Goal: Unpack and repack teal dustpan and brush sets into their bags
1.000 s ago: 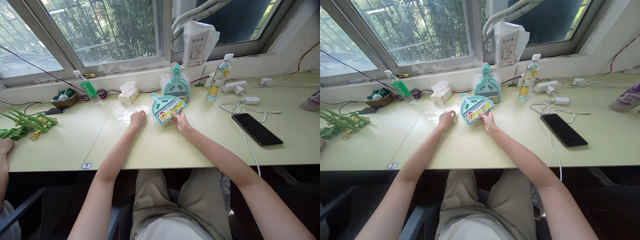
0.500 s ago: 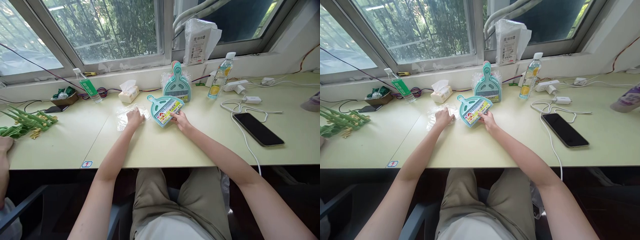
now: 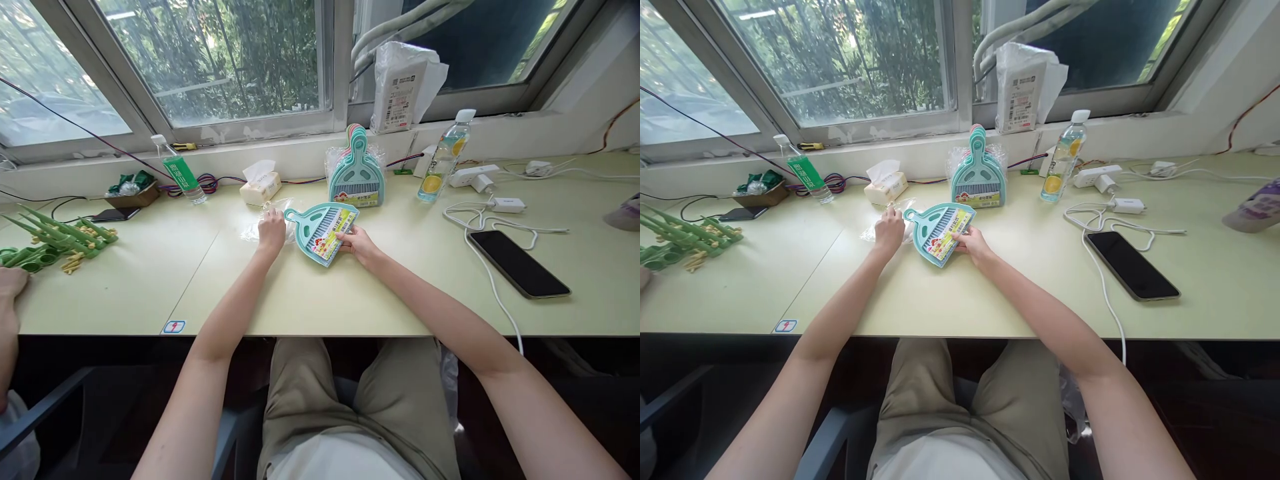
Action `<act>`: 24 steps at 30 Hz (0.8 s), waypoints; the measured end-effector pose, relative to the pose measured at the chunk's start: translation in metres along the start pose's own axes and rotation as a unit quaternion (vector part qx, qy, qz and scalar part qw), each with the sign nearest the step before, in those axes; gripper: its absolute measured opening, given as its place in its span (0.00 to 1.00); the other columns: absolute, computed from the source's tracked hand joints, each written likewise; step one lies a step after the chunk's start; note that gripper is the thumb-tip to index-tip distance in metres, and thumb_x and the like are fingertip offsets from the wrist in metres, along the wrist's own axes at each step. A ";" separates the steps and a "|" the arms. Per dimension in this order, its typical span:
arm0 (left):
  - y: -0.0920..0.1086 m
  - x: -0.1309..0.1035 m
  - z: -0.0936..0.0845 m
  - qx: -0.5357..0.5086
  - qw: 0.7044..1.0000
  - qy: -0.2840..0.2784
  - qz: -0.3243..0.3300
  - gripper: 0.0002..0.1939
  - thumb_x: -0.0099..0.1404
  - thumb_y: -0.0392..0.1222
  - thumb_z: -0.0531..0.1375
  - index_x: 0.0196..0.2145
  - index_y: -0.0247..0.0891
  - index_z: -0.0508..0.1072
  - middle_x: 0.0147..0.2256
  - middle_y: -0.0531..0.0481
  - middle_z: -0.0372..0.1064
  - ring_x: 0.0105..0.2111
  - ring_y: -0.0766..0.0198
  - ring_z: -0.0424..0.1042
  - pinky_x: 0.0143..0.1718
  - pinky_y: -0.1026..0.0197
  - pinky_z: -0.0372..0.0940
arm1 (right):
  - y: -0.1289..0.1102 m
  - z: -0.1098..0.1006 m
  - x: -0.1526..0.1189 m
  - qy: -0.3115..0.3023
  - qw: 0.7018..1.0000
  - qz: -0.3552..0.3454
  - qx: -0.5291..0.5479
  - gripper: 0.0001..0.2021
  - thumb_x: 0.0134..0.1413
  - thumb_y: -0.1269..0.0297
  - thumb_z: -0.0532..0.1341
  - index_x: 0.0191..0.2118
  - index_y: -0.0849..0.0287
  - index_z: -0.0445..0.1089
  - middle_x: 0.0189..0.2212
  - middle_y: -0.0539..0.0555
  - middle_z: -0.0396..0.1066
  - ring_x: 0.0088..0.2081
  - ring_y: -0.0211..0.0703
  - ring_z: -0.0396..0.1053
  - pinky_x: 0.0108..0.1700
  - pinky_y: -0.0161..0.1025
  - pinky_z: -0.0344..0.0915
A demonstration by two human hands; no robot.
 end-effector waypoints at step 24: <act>0.018 -0.010 -0.020 -0.271 0.951 0.085 0.121 0.06 0.67 0.42 0.53 0.33 0.41 0.68 0.51 0.38 0.65 0.56 0.45 0.61 0.60 0.43 0.49 | -0.008 0.001 -0.002 0.029 0.997 -0.053 0.043 0.12 0.48 0.71 0.67 0.39 0.56 0.69 0.36 0.51 0.77 0.35 0.43 0.78 0.47 0.50 0.76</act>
Point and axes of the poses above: each hand's wrist, its own x-axis towards the middle knuckle, its own z-axis out of the palm, y = z × x, the point moved 2 cm from there along x, towards the middle knuckle
